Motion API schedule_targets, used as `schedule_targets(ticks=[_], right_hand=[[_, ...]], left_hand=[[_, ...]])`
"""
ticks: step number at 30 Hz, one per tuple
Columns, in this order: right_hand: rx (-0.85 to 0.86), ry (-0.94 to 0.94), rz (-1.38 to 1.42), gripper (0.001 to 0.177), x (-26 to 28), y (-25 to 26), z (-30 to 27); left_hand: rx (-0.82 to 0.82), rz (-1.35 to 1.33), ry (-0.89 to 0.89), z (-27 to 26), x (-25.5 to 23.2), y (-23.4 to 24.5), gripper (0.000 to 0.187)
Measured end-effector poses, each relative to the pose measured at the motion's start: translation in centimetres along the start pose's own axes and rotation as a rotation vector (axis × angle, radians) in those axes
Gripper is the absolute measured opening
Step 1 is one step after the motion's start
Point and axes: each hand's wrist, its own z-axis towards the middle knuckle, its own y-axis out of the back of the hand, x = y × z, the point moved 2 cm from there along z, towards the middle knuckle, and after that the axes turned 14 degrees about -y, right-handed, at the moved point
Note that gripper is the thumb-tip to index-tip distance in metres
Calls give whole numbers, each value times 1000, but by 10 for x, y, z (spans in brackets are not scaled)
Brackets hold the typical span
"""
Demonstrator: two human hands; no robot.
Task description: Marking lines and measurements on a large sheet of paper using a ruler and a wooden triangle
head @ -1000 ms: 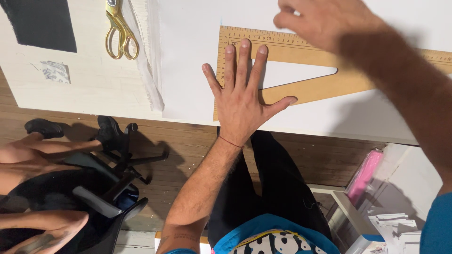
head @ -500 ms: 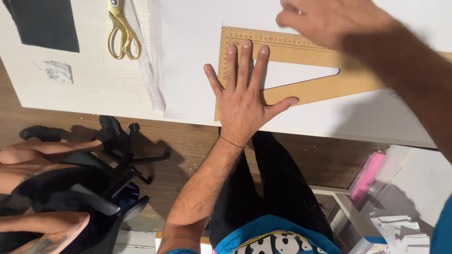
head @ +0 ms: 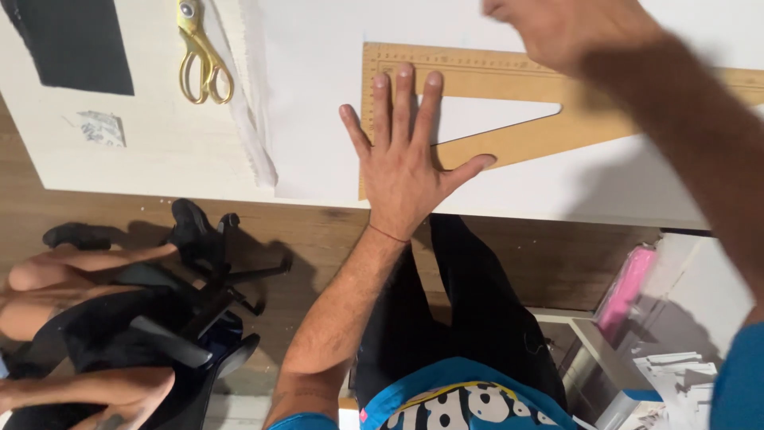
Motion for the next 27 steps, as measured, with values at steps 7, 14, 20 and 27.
schedule_targets(ticks=[7,14,20,27], right_hand=[[-832,510,231,12,-120,-115,-80],[-758,498,364,16,-203,-142,-120],[-692,479,401,5,-225,-136,-118],[-569,398,446,19,-225,-140,-111]], left_hand=[[-83,65,68,1,-24,-1,120],[278,-89,48,25,-97,17,119],[45,-60,103,32,-121,-6,119],[-123,28,112,26,-115,-11,115]])
